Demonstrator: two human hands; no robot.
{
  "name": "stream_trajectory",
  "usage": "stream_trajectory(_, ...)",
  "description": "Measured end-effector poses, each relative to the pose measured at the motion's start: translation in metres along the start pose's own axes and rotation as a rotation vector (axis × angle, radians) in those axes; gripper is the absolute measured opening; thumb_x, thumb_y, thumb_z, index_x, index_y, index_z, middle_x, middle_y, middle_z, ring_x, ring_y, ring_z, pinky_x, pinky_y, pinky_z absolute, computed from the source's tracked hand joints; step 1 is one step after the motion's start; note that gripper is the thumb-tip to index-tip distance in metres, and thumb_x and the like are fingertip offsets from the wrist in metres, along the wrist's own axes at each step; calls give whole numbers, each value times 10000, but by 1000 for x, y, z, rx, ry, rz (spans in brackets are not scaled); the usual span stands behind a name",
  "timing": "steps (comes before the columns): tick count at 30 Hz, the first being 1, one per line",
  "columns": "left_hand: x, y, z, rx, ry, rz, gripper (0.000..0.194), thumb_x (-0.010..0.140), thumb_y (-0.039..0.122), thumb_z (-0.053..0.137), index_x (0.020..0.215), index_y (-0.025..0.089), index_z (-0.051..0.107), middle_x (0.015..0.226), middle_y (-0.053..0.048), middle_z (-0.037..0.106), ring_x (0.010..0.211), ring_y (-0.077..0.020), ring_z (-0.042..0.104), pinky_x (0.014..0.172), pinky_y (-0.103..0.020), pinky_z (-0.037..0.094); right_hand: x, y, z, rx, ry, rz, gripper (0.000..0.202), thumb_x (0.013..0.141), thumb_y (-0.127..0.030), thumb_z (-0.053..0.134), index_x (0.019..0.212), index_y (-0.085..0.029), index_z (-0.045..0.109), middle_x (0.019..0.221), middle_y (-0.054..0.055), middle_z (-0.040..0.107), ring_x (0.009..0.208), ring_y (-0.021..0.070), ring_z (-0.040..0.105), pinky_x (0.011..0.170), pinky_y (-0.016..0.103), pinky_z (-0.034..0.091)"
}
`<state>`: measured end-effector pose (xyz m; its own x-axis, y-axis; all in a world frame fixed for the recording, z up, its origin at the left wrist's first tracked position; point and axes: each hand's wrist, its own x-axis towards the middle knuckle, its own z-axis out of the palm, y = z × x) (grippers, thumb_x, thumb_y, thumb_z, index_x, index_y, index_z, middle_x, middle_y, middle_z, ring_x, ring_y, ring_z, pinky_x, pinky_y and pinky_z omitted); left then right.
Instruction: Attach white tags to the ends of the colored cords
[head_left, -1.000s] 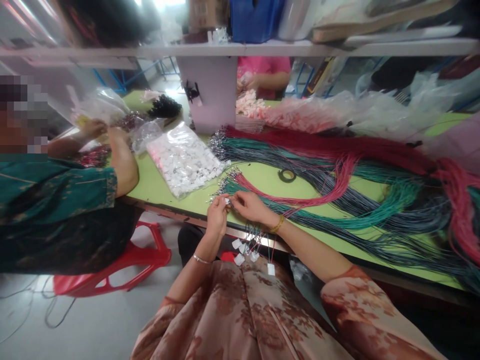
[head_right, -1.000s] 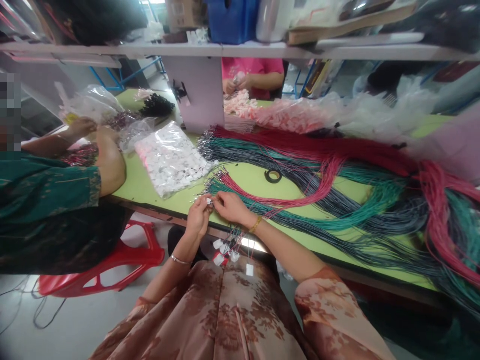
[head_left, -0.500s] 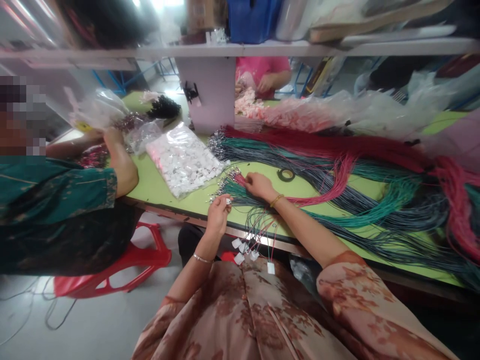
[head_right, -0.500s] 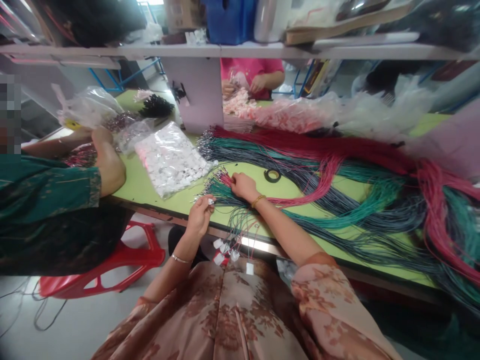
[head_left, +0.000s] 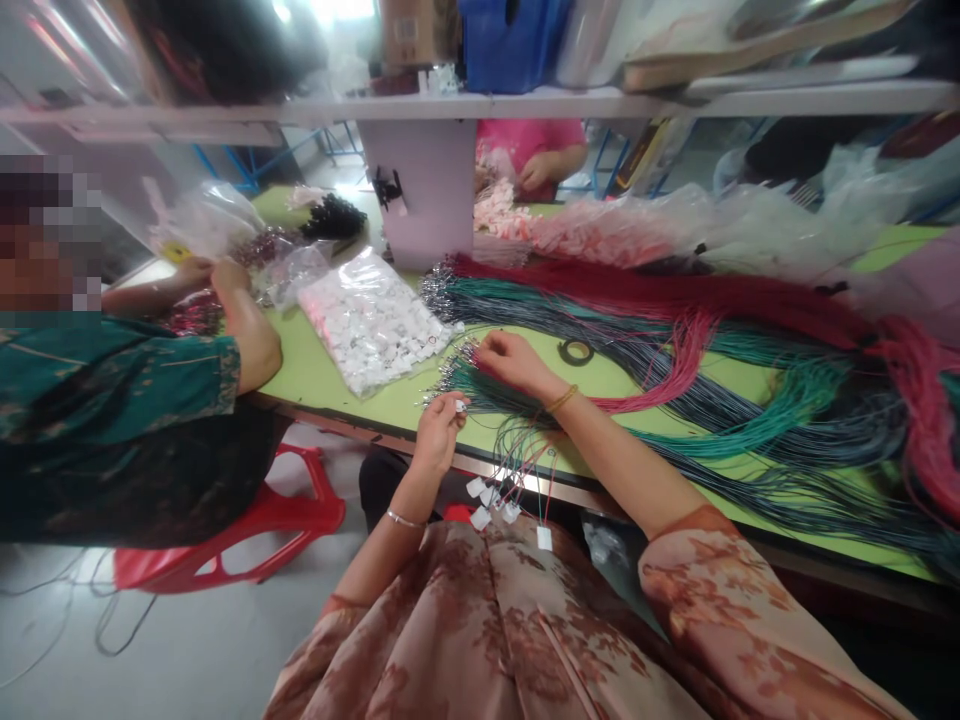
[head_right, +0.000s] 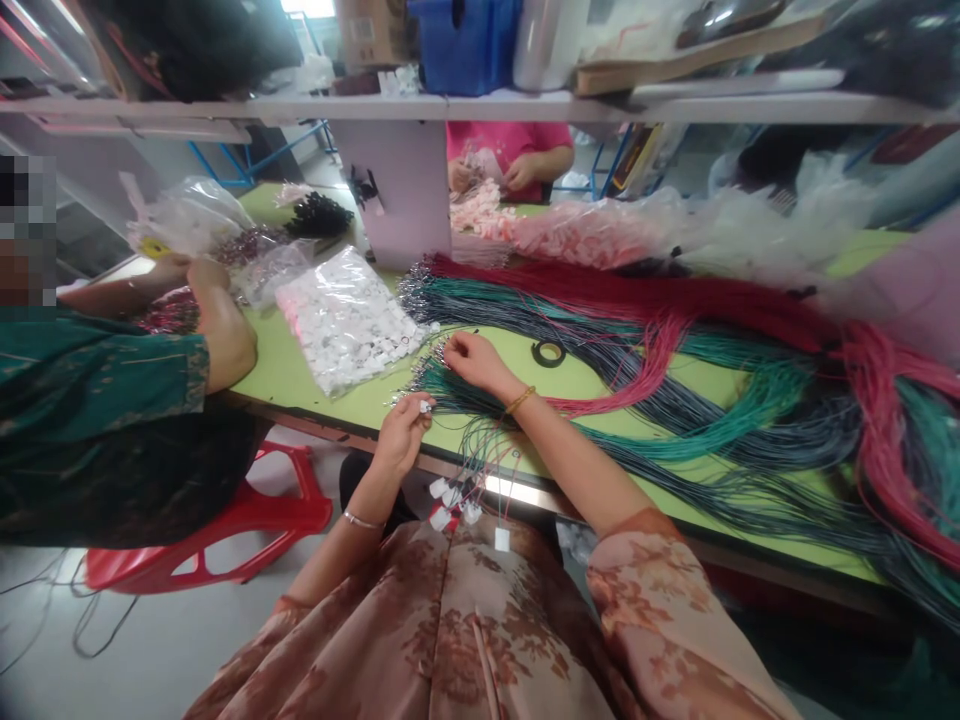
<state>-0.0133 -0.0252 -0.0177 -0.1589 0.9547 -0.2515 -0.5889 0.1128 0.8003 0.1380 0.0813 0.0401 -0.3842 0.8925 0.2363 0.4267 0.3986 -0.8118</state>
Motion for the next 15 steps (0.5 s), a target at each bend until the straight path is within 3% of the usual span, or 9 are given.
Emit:
stream_trajectory(6, -2, 0, 0, -6, -6, 22, 186, 742, 287, 714, 836, 141, 648, 801, -42, 650, 628, -73, 523, 607, -209, 395, -17, -31, 15, 264, -103, -64, 159, 759, -303, 541, 729, -150, 575, 671, -10, 548, 631, 104, 446, 616, 227, 378)
stream_trajectory(15, -2, -1, 0, -49, 2, 16, 145, 784, 268, 676, 840, 162, 595, 828, -37, 650, 637, -78, 527, 630, -218, 397, -48, 3, 27, 115, -196, 53, 151, 730, -272, 517, 644, -153, 551, 574, -37, 495, 545, 85, 401, 519, 207, 311)
